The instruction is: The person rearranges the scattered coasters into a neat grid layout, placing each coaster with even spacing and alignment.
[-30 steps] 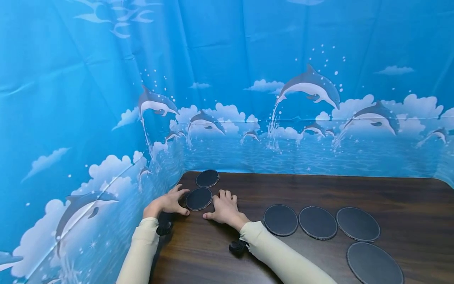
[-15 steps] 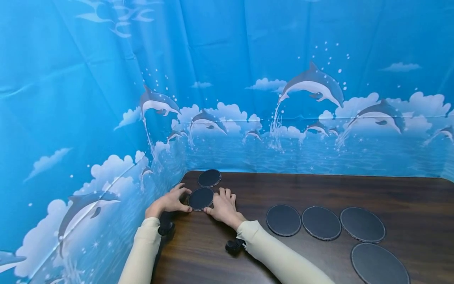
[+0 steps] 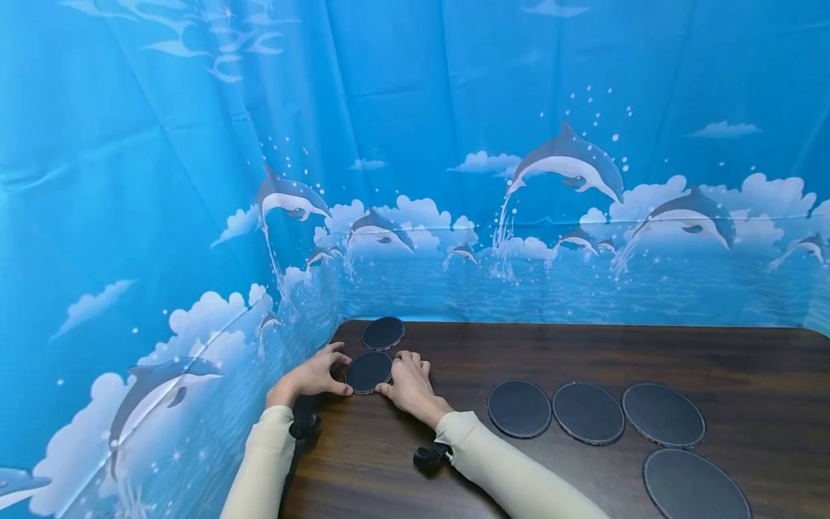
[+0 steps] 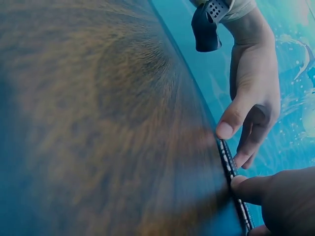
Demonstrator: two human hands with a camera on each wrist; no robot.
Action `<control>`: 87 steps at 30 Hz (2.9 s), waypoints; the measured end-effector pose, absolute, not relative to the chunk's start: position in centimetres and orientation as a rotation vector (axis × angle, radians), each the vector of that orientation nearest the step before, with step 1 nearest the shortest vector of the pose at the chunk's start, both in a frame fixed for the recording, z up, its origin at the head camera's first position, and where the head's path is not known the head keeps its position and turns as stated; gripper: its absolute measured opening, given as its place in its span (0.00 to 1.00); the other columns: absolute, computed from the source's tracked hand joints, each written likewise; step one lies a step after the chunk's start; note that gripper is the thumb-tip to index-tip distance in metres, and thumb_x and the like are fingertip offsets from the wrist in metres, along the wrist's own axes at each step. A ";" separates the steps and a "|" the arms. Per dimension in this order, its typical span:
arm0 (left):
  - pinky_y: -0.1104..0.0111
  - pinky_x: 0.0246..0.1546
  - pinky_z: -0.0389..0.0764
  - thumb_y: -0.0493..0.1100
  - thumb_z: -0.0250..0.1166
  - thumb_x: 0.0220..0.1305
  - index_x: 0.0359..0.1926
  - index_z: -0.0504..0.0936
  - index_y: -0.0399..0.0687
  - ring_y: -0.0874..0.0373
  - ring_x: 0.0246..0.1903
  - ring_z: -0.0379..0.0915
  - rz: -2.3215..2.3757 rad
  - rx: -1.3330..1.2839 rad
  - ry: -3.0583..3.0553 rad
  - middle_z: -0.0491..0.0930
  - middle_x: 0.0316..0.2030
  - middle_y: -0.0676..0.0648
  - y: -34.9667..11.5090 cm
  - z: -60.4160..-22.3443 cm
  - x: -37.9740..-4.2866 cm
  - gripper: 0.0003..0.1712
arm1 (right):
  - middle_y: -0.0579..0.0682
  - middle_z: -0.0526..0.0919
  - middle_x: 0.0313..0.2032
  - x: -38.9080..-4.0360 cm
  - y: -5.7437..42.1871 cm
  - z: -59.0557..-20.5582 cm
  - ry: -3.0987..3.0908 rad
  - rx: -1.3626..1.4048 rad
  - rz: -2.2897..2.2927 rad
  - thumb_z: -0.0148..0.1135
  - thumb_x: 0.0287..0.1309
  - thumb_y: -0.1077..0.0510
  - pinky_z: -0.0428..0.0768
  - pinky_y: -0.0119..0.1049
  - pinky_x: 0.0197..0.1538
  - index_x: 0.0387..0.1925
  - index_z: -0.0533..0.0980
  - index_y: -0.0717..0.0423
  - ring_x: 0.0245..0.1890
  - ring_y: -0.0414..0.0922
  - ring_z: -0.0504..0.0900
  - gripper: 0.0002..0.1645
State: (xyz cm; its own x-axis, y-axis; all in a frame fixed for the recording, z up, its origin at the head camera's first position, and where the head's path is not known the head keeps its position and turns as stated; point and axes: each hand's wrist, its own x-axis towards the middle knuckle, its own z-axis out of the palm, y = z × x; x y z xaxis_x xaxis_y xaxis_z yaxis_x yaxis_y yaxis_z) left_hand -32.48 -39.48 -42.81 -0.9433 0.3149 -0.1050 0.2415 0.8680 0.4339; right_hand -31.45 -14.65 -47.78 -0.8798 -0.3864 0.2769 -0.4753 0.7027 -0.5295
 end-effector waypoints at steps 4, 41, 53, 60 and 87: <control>0.36 0.63 0.61 0.53 0.79 0.55 0.63 0.78 0.39 0.30 0.73 0.43 0.665 0.430 2.866 0.49 0.76 0.32 -39.1 -42.9 -32.6 0.39 | 0.57 0.73 0.62 -31.3 -14.1 -48.2 -2.752 0.688 0.947 0.72 0.61 0.42 0.64 0.53 0.57 0.40 0.83 0.58 0.60 0.56 0.68 0.23; 0.40 0.60 0.68 0.60 0.76 0.56 0.67 0.76 0.41 0.39 0.72 0.54 0.754 0.676 2.918 0.57 0.75 0.43 -31.9 -39.0 -33.1 0.44 | 0.53 0.72 0.66 -31.7 -4.4 -44.3 -2.532 0.700 1.121 0.75 0.57 0.39 0.70 0.51 0.61 0.52 0.82 0.61 0.62 0.53 0.71 0.33; 0.37 0.64 0.60 0.67 0.74 0.56 0.64 0.79 0.49 0.42 0.73 0.52 0.676 0.901 2.950 0.56 0.76 0.49 -24.8 -37.1 -33.7 0.41 | 0.55 0.73 0.65 -30.4 3.6 -42.2 -2.414 0.671 1.143 0.78 0.53 0.40 0.70 0.59 0.62 0.51 0.82 0.62 0.63 0.57 0.70 0.35; 0.39 0.68 0.52 0.67 0.73 0.56 0.61 0.81 0.47 0.45 0.73 0.54 0.566 1.096 3.003 0.60 0.74 0.46 -20.4 -37.5 -32.5 0.40 | 0.56 0.73 0.66 -28.5 8.3 -42.4 -2.447 0.662 1.114 0.79 0.52 0.42 0.65 0.66 0.63 0.50 0.83 0.61 0.66 0.59 0.69 0.33; 0.43 0.69 0.54 0.75 0.73 0.49 0.48 0.84 0.50 0.50 0.71 0.57 0.602 1.200 3.109 0.67 0.70 0.49 -10.1 -40.4 -25.0 0.39 | 0.48 0.75 0.63 -21.4 19.5 -44.4 -2.415 0.738 1.113 0.80 0.50 0.40 0.73 0.66 0.52 0.49 0.83 0.49 0.61 0.55 0.75 0.29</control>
